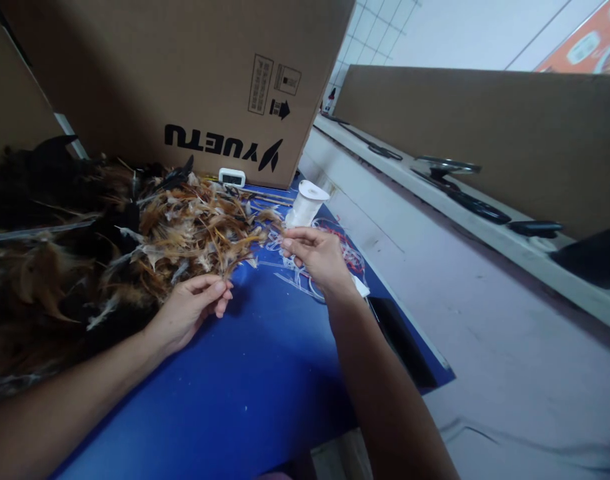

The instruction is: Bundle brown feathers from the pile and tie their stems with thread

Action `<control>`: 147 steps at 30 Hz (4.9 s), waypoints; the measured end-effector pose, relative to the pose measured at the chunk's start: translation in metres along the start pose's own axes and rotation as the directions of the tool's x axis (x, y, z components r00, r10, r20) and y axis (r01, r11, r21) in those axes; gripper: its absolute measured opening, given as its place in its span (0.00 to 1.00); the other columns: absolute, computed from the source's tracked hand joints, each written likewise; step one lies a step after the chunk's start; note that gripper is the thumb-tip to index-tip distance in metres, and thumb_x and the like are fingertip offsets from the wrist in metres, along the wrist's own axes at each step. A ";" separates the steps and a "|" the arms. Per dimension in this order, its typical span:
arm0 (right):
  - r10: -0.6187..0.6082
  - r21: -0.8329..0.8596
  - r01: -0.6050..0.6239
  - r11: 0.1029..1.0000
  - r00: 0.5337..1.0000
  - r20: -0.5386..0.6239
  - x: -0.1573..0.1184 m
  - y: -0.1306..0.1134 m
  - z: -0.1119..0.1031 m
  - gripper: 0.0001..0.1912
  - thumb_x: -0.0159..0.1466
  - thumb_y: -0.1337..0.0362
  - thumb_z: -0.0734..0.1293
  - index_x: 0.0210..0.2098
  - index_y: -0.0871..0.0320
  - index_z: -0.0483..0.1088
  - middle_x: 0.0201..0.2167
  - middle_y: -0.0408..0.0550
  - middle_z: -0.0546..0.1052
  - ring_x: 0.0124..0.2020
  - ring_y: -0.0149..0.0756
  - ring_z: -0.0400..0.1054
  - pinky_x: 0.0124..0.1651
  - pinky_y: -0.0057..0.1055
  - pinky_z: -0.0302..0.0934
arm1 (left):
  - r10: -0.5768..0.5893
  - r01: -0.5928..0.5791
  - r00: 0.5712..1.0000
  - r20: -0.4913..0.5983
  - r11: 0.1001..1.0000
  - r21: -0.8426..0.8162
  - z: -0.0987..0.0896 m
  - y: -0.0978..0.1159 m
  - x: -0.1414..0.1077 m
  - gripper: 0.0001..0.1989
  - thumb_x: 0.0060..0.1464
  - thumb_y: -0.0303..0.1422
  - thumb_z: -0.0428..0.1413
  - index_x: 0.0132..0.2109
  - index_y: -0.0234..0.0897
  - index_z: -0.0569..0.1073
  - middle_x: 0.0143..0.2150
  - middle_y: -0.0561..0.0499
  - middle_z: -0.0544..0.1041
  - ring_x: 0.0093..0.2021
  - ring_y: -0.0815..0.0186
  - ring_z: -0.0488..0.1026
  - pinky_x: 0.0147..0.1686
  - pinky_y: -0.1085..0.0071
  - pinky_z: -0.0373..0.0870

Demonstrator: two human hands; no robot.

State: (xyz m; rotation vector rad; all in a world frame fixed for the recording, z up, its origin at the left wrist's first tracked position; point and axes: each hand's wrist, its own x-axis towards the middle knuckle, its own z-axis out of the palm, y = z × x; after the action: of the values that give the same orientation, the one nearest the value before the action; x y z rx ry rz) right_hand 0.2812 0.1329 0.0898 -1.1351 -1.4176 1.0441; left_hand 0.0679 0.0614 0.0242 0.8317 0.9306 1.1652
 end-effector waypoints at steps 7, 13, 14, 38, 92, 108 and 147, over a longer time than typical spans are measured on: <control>-0.641 -0.518 0.470 0.714 0.738 -0.213 -0.033 -0.039 -0.007 0.05 0.60 0.68 0.65 0.31 0.55 0.73 0.34 0.46 0.74 0.39 0.36 0.68 0.42 0.36 0.64 | 0.000 0.000 1.000 0.020 0.999 -0.036 -0.001 -0.001 0.002 0.09 0.47 0.34 0.64 0.32 0.31 0.77 0.23 0.52 0.74 0.21 0.75 0.66 0.24 0.77 0.64; -0.509 -0.329 0.424 0.844 0.827 -0.240 -0.069 -0.035 0.017 0.04 0.61 0.67 0.66 0.34 0.53 0.72 0.28 0.43 0.75 0.29 0.34 0.70 0.34 0.34 0.66 | -0.042 0.046 0.997 0.064 0.997 -0.060 0.002 -0.001 -0.002 0.09 0.48 0.35 0.63 0.31 0.31 0.77 0.22 0.53 0.73 0.19 0.75 0.65 0.22 0.78 0.63; -0.398 -0.194 0.364 0.911 0.900 -0.178 -0.072 -0.026 0.025 0.04 0.61 0.68 0.66 0.34 0.53 0.72 0.26 0.42 0.75 0.25 0.32 0.70 0.28 0.32 0.65 | -0.049 0.054 0.996 0.078 0.996 -0.070 0.003 -0.002 -0.003 0.10 0.47 0.35 0.63 0.31 0.31 0.77 0.22 0.53 0.74 0.19 0.75 0.65 0.22 0.78 0.63; 0.009 0.373 -0.014 0.928 1.000 0.017 -0.079 0.027 0.055 0.10 0.53 0.69 0.72 0.33 0.55 0.68 0.29 0.40 0.77 0.28 0.29 0.71 0.30 0.26 0.67 | -0.247 0.284 0.947 0.203 0.943 -0.176 0.010 -0.008 -0.015 0.11 0.46 0.36 0.64 0.32 0.30 0.78 0.22 0.51 0.76 0.16 0.76 0.67 0.16 0.81 0.65; -0.187 -0.591 0.314 0.743 0.945 0.267 -0.074 0.053 0.052 0.13 0.58 0.76 0.63 0.41 0.59 0.72 0.39 0.49 0.74 0.44 0.39 0.67 0.50 0.35 0.61 | 0.000 0.003 0.999 0.047 0.998 -0.066 0.005 0.001 -0.018 0.09 0.45 0.35 0.65 0.29 0.33 0.78 0.21 0.53 0.74 0.18 0.75 0.67 0.21 0.79 0.65; 0.016 -0.722 0.045 0.691 0.997 0.077 -0.020 0.056 0.048 0.10 0.59 0.67 0.65 0.40 0.56 0.72 0.37 0.49 0.76 0.36 0.38 0.71 0.41 0.34 0.62 | 0.096 -0.100 0.993 -0.062 0.993 -0.064 0.003 0.006 -0.008 0.08 0.45 0.34 0.65 0.29 0.31 0.77 0.23 0.52 0.75 0.20 0.75 0.66 0.22 0.77 0.64; 0.033 -0.135 -0.027 0.990 0.999 0.042 -0.043 0.042 0.050 0.16 0.50 0.68 0.70 0.39 0.55 0.71 0.20 0.36 0.71 0.23 0.27 0.65 0.30 0.27 0.62 | 0.041 -0.045 0.995 -0.096 0.998 -0.040 0.005 0.003 -0.009 0.10 0.45 0.35 0.64 0.31 0.31 0.78 0.23 0.52 0.75 0.19 0.75 0.65 0.21 0.77 0.63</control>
State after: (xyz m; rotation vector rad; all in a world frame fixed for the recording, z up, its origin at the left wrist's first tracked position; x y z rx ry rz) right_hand 0.2395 0.0966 0.0347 -1.2403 -1.5292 1.0124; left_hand 0.0697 0.0533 0.0305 0.7710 0.9661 1.2669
